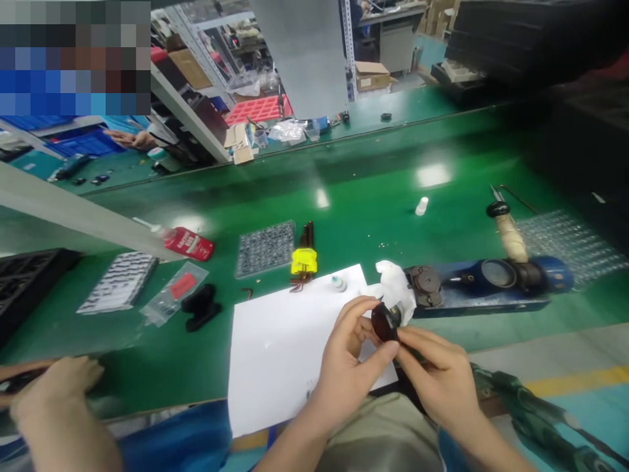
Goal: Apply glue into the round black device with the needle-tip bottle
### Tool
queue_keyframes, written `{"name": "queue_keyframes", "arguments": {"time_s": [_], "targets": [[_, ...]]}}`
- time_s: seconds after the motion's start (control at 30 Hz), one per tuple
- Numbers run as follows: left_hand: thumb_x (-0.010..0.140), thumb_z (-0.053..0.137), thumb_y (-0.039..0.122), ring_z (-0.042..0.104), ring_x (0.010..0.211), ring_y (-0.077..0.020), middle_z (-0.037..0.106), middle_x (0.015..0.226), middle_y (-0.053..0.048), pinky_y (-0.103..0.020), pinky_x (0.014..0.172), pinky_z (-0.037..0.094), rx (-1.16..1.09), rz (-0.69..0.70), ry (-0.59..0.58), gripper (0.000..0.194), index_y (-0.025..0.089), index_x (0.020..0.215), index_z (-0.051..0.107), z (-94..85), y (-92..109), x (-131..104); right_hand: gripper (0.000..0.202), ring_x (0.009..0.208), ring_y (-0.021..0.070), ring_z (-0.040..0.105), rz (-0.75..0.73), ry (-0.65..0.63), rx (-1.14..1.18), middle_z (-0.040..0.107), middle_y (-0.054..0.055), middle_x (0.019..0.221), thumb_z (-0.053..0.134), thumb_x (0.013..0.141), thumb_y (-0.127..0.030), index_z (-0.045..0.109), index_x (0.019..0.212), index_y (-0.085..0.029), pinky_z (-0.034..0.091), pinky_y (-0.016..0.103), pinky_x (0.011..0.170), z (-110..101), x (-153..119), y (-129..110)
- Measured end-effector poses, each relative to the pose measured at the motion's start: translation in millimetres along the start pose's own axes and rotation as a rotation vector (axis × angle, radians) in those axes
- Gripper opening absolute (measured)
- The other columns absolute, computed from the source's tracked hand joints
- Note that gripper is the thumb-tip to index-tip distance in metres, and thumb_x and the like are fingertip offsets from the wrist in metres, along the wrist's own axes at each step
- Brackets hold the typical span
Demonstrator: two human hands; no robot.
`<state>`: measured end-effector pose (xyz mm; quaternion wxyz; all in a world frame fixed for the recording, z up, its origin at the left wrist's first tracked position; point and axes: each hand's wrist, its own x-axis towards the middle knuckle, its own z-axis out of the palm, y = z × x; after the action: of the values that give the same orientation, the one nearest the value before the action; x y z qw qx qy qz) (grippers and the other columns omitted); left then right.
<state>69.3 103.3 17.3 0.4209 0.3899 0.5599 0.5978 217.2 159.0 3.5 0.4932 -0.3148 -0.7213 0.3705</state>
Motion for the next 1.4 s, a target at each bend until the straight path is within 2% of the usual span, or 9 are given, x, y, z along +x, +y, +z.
{"name": "queue_keyframes", "arguments": {"time_s": [0.17,0.23,0.33,0.47,0.57,0.67,0.83,1.1,1.4], "targets": [[0.082,0.092,0.031,0.066,0.086,-0.0139,0.070,0.108,-0.006,-0.026,0.082,0.058,-0.028,-0.102,-0.016,0.055,0.023,0.130,0.068,9.0,2.0,13.9,0.013,0.072,0.0131,0.079,0.103,0.101,-0.034,0.080,-0.002,0.087,0.069,0.095,-0.013,0.072,0.102,-0.023,0.064,0.014,0.072,-3.7,4.1,-0.5],[0.080,0.093,0.033,0.067,0.083,-0.0148,0.070,0.091,-0.003,-0.026,0.080,0.057,-0.019,-0.157,0.001,0.058,0.021,0.130,0.067,8.8,1.7,18.3,0.021,0.072,0.0115,0.078,0.199,0.068,0.039,0.080,-0.004,0.086,0.070,0.096,-0.016,0.064,0.113,-0.025,0.062,0.012,0.069,-5.9,2.9,1.6],[0.082,0.090,0.038,0.069,0.081,-0.0167,0.072,0.086,-0.003,-0.028,0.079,0.059,0.088,-0.137,0.053,0.060,0.019,0.133,0.067,4.1,2.3,24.5,0.030,0.081,0.0101,0.079,0.272,0.022,0.106,0.080,-0.003,0.091,0.066,0.100,-0.019,0.056,0.127,-0.027,0.061,0.013,0.078,-16.9,-4.8,9.5],[0.088,0.084,0.032,0.073,0.083,-0.0189,0.075,0.091,-0.002,-0.033,0.083,0.063,0.555,0.040,0.068,0.051,0.024,0.135,0.066,-4.1,12.7,37.0,0.021,0.076,0.0107,0.077,0.297,0.054,0.040,0.077,-0.003,0.084,0.066,0.102,-0.022,0.062,0.122,-0.026,0.061,0.015,0.079,-41.9,-16.3,24.2],[0.091,0.082,0.028,0.075,0.090,-0.0201,0.079,0.111,-0.005,-0.036,0.088,0.064,0.869,0.253,-0.070,0.045,0.025,0.133,0.066,-5.8,26.0,51.6,0.009,0.070,0.0106,0.075,0.273,0.017,-0.002,0.076,-0.003,0.082,0.066,0.103,-0.023,0.067,0.111,-0.026,0.059,0.013,0.070,-59.0,-15.8,30.3],[0.094,0.080,0.028,0.075,0.105,-0.0242,0.077,0.123,-0.010,-0.038,0.094,0.062,0.991,0.456,-0.218,0.041,0.023,0.132,0.065,-1.3,37.3,66.8,0.005,0.068,0.0104,0.074,0.238,-0.061,-0.047,0.077,-0.004,0.083,0.066,0.102,-0.023,0.070,0.100,-0.027,0.059,0.013,0.067,-70.8,-10.7,32.1],[0.095,0.079,0.030,0.070,0.103,-0.0259,0.077,0.118,-0.010,-0.040,0.092,0.057,1.041,0.510,-0.353,0.040,0.022,0.130,0.062,15.4,43.1,83.4,0.009,0.068,0.0130,0.075,0.186,-0.137,-0.061,0.079,-0.002,0.087,0.064,0.103,-0.024,0.072,0.099,-0.026,0.060,0.016,0.064,-81.9,-10.9,35.9],[0.095,0.080,0.030,0.065,0.102,-0.0252,0.074,0.119,-0.010,-0.039,0.091,0.053,0.992,0.498,-0.350,0.041,0.021,0.131,0.062,36.9,39.1,88.4,0.010,0.071,0.0118,0.075,0.156,-0.213,-0.028,0.077,-0.004,0.088,0.060,0.105,-0.021,0.069,0.103,-0.026,0.059,0.017,0.067,-85.6,-8.3,40.9],[0.096,0.079,0.029,0.064,0.107,-0.0250,0.071,0.119,-0.010,-0.038,0.094,0.054,0.992,0.461,-0.374,0.043,0.021,0.134,0.062,41.8,37.6,92.9,0.013,0.070,0.0102,0.071,0.161,-0.284,-0.014,0.073,-0.006,0.084,0.057,0.107,-0.019,0.068,0.106,-0.027,0.055,0.020,0.064,-86.5,-8.4,43.5]]}}
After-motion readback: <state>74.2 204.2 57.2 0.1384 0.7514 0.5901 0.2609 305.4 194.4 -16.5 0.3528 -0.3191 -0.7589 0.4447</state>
